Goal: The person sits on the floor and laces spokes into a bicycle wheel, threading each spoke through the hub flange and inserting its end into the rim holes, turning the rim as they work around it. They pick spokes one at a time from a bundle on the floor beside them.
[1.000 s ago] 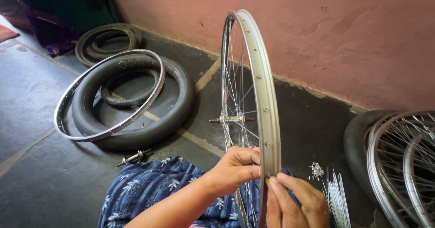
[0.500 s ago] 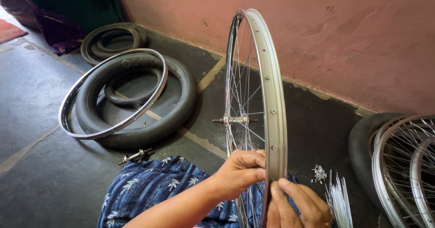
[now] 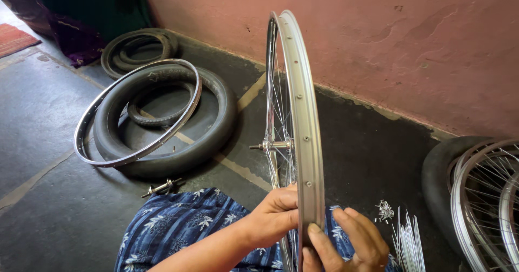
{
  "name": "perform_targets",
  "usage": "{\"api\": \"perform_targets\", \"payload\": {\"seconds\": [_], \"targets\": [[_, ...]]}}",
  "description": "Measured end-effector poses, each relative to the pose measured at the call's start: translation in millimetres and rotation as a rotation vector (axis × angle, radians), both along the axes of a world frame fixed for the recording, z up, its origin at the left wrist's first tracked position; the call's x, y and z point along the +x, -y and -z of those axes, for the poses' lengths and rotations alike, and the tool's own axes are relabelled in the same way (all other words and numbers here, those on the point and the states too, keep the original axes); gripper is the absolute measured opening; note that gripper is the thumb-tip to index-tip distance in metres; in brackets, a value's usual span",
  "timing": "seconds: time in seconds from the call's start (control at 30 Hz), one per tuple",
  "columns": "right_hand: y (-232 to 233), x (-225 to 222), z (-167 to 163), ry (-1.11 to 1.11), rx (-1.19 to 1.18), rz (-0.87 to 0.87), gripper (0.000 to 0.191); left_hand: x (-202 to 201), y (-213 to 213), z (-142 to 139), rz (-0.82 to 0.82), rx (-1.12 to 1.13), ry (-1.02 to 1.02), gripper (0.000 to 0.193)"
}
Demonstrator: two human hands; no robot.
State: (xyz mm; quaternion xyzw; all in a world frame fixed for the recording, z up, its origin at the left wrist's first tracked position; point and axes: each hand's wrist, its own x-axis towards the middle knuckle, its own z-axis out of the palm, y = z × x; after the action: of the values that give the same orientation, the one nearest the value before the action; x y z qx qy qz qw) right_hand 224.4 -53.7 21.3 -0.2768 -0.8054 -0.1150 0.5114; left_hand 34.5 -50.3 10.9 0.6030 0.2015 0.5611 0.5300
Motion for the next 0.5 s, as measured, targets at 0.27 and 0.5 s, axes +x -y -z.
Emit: {"api": "perform_targets", "payload": {"seconds": [0.27, 0.5], "targets": [[-2, -6, -2, -0.088, 0.076, -0.025, 0.028, -6, 1, -6, 0.159, -0.225, 0.167, 0.023], [10, -22, -10, -0.182, -0.014, 0.007, 0.024, -7, 0, 0, 0.097, -0.236, 0.15, 0.023]]}}
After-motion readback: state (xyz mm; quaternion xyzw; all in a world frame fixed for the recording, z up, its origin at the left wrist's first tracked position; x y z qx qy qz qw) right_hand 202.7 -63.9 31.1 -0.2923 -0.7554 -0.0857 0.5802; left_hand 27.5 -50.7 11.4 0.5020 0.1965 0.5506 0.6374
